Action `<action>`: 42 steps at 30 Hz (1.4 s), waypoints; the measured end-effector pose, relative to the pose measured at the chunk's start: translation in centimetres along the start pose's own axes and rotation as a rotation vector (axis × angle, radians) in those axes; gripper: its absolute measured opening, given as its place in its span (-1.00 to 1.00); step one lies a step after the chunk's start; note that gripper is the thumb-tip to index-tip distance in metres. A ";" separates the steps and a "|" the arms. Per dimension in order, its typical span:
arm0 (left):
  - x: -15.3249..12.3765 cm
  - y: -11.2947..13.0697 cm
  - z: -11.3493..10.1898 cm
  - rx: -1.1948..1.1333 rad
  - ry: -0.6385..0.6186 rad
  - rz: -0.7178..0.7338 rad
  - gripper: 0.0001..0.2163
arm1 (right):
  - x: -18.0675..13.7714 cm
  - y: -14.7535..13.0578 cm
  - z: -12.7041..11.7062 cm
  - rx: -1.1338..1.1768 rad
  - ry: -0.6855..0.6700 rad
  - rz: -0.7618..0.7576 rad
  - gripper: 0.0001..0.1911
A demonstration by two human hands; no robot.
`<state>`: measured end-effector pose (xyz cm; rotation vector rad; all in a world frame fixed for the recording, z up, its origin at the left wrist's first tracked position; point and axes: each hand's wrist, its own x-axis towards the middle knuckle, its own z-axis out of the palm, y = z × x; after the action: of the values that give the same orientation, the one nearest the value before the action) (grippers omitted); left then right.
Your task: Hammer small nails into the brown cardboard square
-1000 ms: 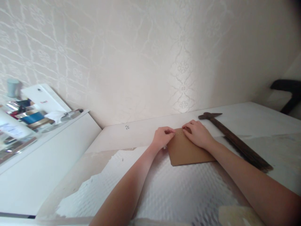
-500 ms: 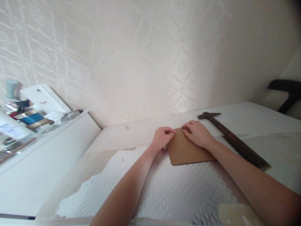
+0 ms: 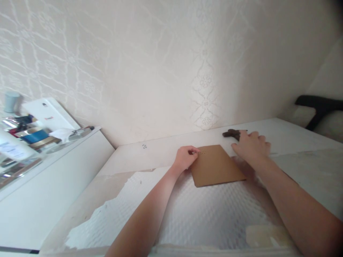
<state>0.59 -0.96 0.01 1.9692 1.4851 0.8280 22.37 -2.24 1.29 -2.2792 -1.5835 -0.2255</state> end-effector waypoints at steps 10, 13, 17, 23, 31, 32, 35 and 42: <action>0.4 -0.7 0.5 0.046 0.010 0.049 -0.79 | 2.9 4.6 5.1 0.165 0.075 -0.060 -0.65; 0.4 -0.7 0.5 0.049 0.027 0.066 -0.77 | 3.1 5.0 5.4 0.209 0.216 -0.109 -0.76; 0.2 -0.5 0.3 0.070 0.035 0.071 -0.74 | 2.5 3.6 3.0 0.222 0.195 -0.231 -0.66; -0.1 -0.2 0.2 0.081 0.030 0.057 -0.66 | 1.7 0.7 -0.1 0.453 0.046 -0.591 -0.59; -0.1 0.0 0.1 0.096 0.027 0.049 -0.63 | 0.6 0.0 -1.2 0.418 -0.042 -0.736 -0.52; -0.1 0.0 0.1 0.096 0.027 0.053 -0.64 | 0.5 0.0 -1.3 0.421 -0.051 -0.740 -0.51; -0.1 0.0 0.1 0.107 0.021 0.052 -0.70 | 0.4 -0.1 -1.6 0.415 -0.071 -0.753 -0.52; 0.0 0.0 0.0 0.126 0.014 0.034 -0.74 | 0.0 -0.3 -1.9 0.398 -0.085 -0.764 -0.52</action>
<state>0.64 -0.96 0.02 2.0892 1.5503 0.7813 22.18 -2.82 3.11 -1.3333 -2.2404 0.0087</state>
